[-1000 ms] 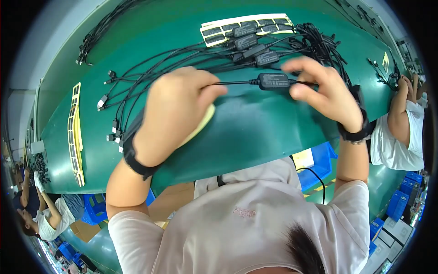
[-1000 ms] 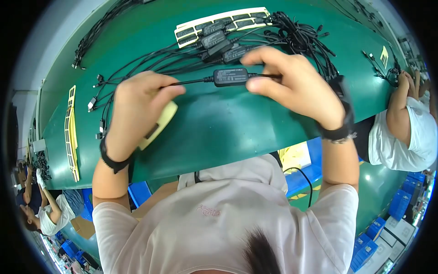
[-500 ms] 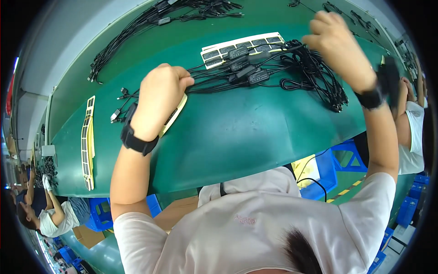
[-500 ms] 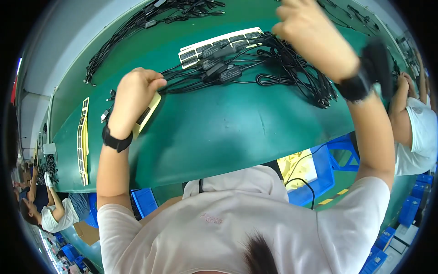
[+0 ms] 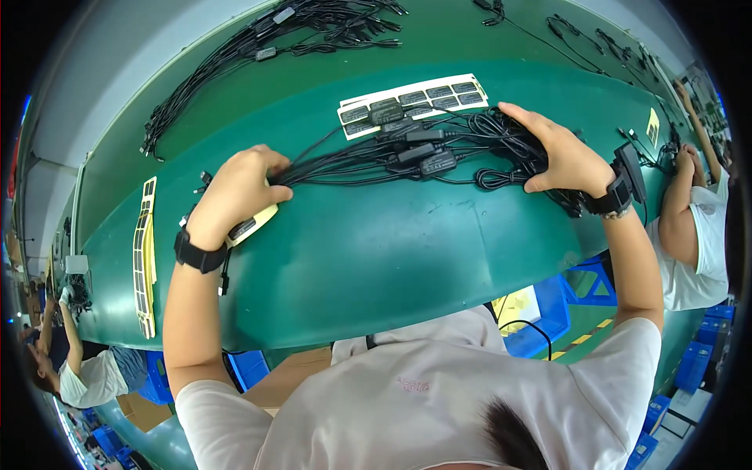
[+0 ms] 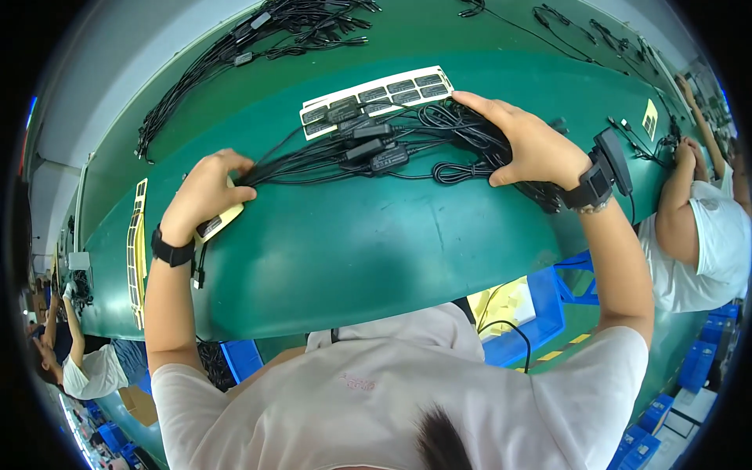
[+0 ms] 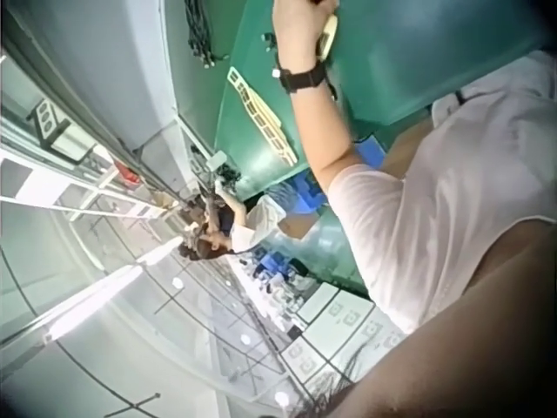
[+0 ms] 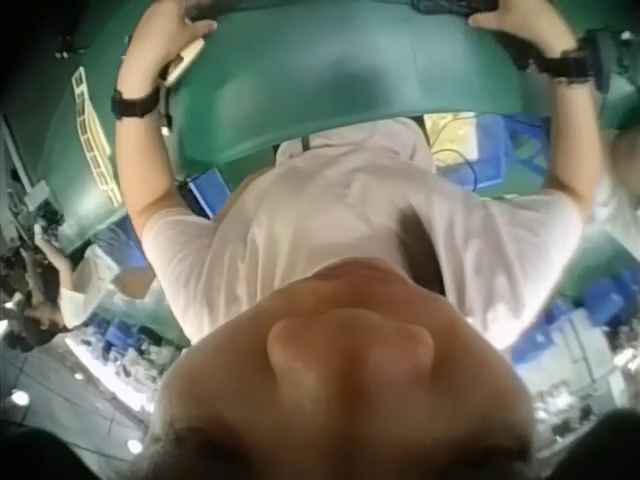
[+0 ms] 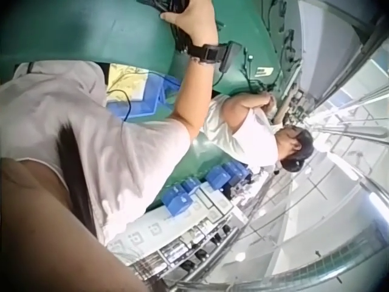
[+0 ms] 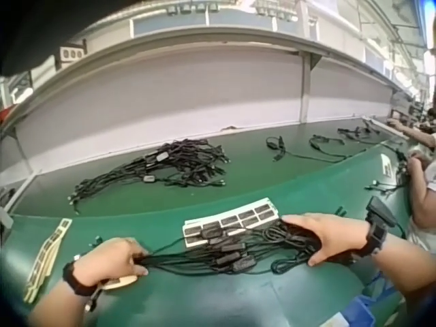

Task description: The person peels a sticker from a sheet, presses it onto the plastic housing of a charging cable, and smooths it down by hand. They repeat this process for several cables before gathering them into a pile on the workbench.

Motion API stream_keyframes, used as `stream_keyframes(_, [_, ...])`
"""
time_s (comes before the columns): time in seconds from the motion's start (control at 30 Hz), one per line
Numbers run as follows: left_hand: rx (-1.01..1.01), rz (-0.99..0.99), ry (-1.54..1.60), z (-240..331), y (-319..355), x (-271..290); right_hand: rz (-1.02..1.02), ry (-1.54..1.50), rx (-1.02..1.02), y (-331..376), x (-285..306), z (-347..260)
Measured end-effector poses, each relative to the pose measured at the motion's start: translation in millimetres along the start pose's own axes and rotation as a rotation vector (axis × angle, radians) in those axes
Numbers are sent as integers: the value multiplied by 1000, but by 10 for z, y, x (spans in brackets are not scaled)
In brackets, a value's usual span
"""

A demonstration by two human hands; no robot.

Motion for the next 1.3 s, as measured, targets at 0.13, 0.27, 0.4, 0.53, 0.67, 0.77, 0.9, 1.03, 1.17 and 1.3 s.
stream_keyframes(0.13, [-55, -96, -181, 80, 208, -82, 50, -42, -39, 219, -63, 88])
stream_keyframes(0.27, [-120, -49, -315, 201, 343, -114, 117, 20, 122, 400, -121, 30])
stream_keyframes(0.4, [-150, -34, -310, 272, 459, -114, 161, -119, -18, 446, -116, 90])
stream_keyframes(0.53, [-142, 0, -261, 220, 571, -76, 132, -130, -7, 425, -156, 14])
stream_keyframes(0.67, [-168, -23, -203, 157, 628, -48, 135, -112, 8, 524, -243, -65])
stream_keyframes(0.77, [-146, -114, -213, 141, 679, -123, 139, -124, 17, 472, -288, -62])
stream_keyframes(0.9, [-106, -62, -279, 162, 736, -53, 181, -44, 70, 516, -278, -63])
stream_keyframes(1.03, [-46, 19, -123, 73, 841, 65, 196, 33, 121, 516, -300, -100])
stream_keyframes(1.17, [6, -14, -292, -139, 974, 25, 194, -34, 54, 536, -342, -93])
stream_keyframes(1.3, [118, 79, -258, -466, 1158, 248, 164, -35, 85, 498, -352, -242])
Point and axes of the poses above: each hand's wrist, its own y-axis away from the middle knuckle, its own x-axis out of the back of the hand, z = x × y, the point moved 9 cm from there along -y, towards the middle knuckle, and after that the axes turned 15 degrees about -y, right-handed, at the moved point
